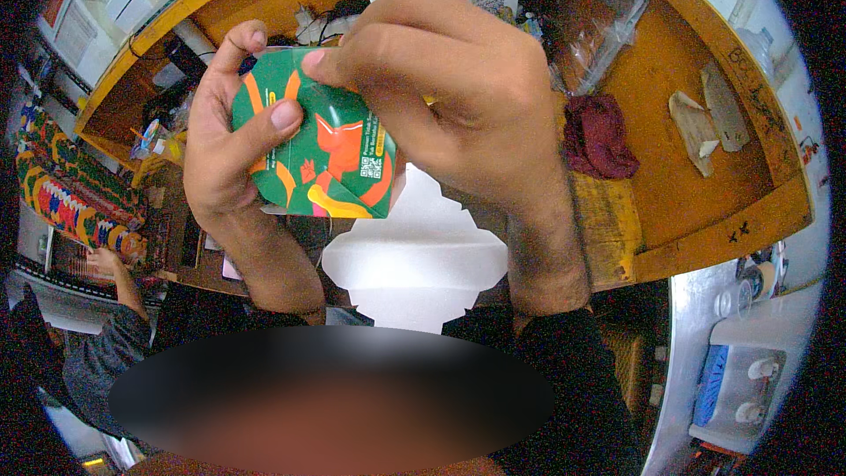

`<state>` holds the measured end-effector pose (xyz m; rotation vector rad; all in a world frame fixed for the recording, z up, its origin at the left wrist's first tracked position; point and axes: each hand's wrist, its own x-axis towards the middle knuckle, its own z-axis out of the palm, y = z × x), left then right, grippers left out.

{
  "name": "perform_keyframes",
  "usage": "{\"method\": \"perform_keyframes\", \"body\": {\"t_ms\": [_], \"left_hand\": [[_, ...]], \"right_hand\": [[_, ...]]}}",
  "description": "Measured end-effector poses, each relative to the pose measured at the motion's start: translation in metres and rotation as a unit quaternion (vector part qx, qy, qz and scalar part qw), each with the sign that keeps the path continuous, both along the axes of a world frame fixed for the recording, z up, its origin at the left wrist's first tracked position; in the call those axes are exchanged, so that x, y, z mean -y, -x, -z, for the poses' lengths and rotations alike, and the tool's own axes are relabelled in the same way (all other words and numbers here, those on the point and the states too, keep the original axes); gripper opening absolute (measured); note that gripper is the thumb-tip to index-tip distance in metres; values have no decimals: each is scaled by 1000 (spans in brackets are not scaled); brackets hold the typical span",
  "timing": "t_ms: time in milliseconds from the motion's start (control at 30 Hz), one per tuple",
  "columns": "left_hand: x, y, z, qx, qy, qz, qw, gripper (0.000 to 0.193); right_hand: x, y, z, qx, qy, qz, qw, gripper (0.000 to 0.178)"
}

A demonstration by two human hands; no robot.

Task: The person folds flat, colorful paper cutouts into small, three-dimensional boxes. They repeatedly fold the sides and tuck the flaps to form the box shape, then place the finished boxes on a wooden table.

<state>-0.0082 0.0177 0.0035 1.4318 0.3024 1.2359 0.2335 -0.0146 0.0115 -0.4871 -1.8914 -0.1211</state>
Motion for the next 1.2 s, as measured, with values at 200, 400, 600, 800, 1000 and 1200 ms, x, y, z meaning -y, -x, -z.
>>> {"method": "perform_keyframes", "body": {"t_ms": [200,400,600,800,1000,1200], "left_hand": [[-1,-2,2,17,4,13,1000,65],[-1,-3,1,18,1,6,1000,65],[3,-5,0,26,11,13,1000,62],[-1,-4,-1,36,0,2,999,64],[-1,-11,1,-50,-79,-83,992,71],[2,-27,-2,-75,-51,-138,986,90]], "right_hand": [[-6,10,8,-18,-23,3,1000,22],[-5,7,6,14,-56,21,998,20],[3,5,5,49,-101,49,993,21],[9,-1,4,73,-12,21,997,29],[-11,-1,5,-83,214,-122,965,36],[21,29,-46,-250,469,-17,847,66]]}}
